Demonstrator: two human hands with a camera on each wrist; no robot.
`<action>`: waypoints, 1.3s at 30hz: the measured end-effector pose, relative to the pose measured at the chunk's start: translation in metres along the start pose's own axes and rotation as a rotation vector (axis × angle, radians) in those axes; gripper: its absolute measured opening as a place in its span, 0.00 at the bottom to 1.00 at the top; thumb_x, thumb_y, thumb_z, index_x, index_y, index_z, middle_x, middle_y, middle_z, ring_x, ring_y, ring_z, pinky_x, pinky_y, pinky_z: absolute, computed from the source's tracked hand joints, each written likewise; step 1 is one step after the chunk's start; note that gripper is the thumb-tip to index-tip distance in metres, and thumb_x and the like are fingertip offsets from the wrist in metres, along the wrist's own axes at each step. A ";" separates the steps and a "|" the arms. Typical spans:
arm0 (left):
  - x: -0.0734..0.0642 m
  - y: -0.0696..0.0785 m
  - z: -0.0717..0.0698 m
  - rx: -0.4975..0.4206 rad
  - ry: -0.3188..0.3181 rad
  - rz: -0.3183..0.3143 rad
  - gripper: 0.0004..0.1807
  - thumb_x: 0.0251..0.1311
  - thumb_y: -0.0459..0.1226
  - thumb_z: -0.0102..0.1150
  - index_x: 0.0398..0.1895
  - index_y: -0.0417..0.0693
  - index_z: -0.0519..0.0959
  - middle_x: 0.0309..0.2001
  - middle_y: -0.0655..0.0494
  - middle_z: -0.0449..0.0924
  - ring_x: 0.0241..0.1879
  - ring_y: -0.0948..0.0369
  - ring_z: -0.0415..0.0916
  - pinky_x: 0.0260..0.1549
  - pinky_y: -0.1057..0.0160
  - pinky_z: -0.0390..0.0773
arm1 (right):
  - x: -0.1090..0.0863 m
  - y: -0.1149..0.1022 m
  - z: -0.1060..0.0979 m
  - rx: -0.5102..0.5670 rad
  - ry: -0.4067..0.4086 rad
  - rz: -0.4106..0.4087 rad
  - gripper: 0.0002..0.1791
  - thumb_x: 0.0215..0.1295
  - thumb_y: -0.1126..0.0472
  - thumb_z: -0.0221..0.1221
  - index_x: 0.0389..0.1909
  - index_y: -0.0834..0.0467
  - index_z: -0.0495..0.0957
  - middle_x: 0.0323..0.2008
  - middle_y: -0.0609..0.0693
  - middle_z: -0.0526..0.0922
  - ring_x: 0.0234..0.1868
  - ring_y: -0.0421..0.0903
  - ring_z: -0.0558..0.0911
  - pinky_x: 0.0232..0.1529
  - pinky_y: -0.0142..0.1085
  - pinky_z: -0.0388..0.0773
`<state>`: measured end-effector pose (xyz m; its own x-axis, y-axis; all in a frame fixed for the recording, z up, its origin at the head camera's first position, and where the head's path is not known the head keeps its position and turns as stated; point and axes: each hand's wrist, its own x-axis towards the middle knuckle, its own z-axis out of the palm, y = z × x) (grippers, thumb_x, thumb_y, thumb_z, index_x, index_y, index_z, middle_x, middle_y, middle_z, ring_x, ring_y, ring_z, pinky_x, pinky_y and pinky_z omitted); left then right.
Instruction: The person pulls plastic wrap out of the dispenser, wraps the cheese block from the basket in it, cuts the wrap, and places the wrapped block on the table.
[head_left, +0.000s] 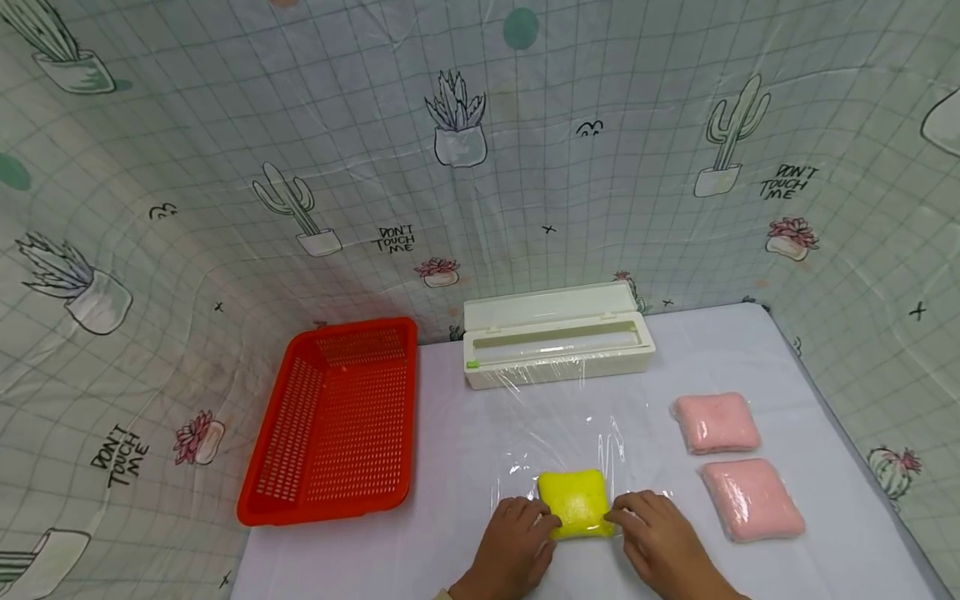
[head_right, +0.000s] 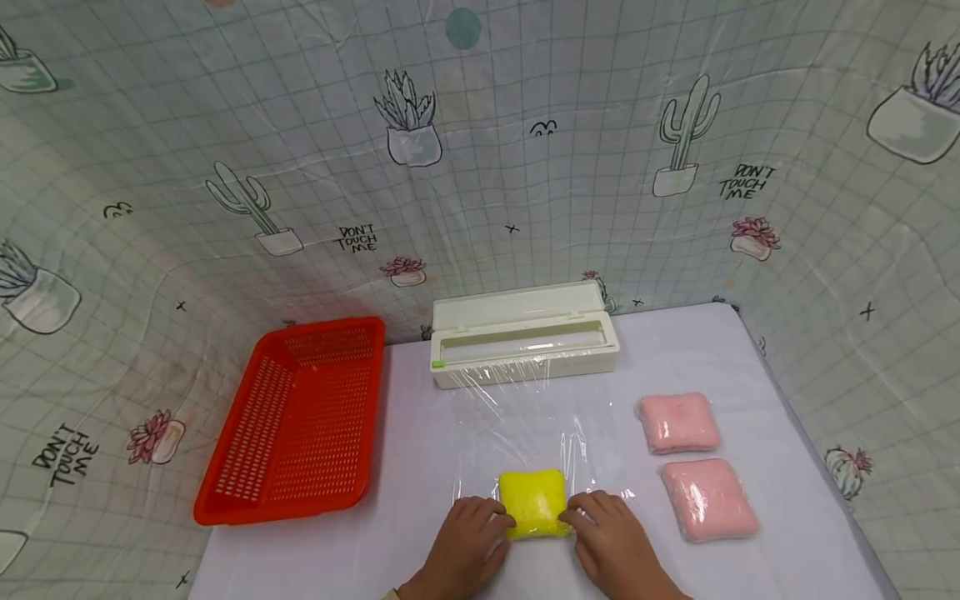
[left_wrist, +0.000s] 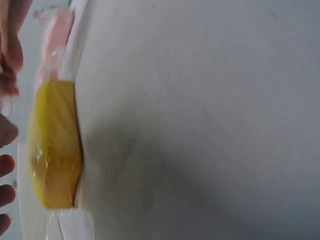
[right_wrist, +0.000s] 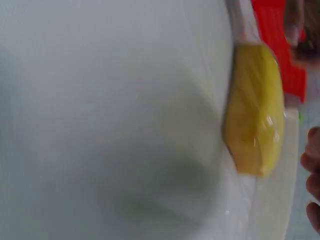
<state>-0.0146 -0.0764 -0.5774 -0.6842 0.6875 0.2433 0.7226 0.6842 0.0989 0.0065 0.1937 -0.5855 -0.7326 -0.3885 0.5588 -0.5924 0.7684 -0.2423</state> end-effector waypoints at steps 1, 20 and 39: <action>0.003 0.004 0.001 0.037 -0.015 0.029 0.16 0.62 0.49 0.74 0.50 0.61 0.83 0.48 0.65 0.80 0.48 0.66 0.75 0.53 0.64 0.76 | 0.001 -0.004 0.004 0.012 -0.016 -0.020 0.20 0.43 0.68 0.68 0.41 0.49 0.86 0.43 0.42 0.83 0.42 0.42 0.80 0.43 0.39 0.79; 0.015 0.015 0.019 0.207 0.042 0.038 0.10 0.61 0.44 0.77 0.44 0.62 0.87 0.42 0.67 0.81 0.44 0.65 0.75 0.50 0.62 0.75 | 0.013 -0.006 0.029 -0.002 -0.052 -0.076 0.15 0.42 0.63 0.79 0.33 0.49 0.88 0.38 0.39 0.84 0.46 0.46 0.81 0.47 0.45 0.81; 0.042 -0.003 0.007 0.299 0.132 -0.054 0.22 0.54 0.50 0.80 0.52 0.63 0.86 0.47 0.65 0.82 0.47 0.62 0.77 0.52 0.59 0.77 | 0.058 0.018 0.013 0.111 -0.040 0.011 0.20 0.47 0.72 0.79 0.39 0.50 0.89 0.40 0.39 0.87 0.48 0.46 0.79 0.49 0.48 0.78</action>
<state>-0.0461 -0.0479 -0.5743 -0.6882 0.6240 0.3701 0.6111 0.7735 -0.1680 -0.0512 0.1786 -0.5685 -0.7509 -0.4022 0.5239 -0.6161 0.7122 -0.3363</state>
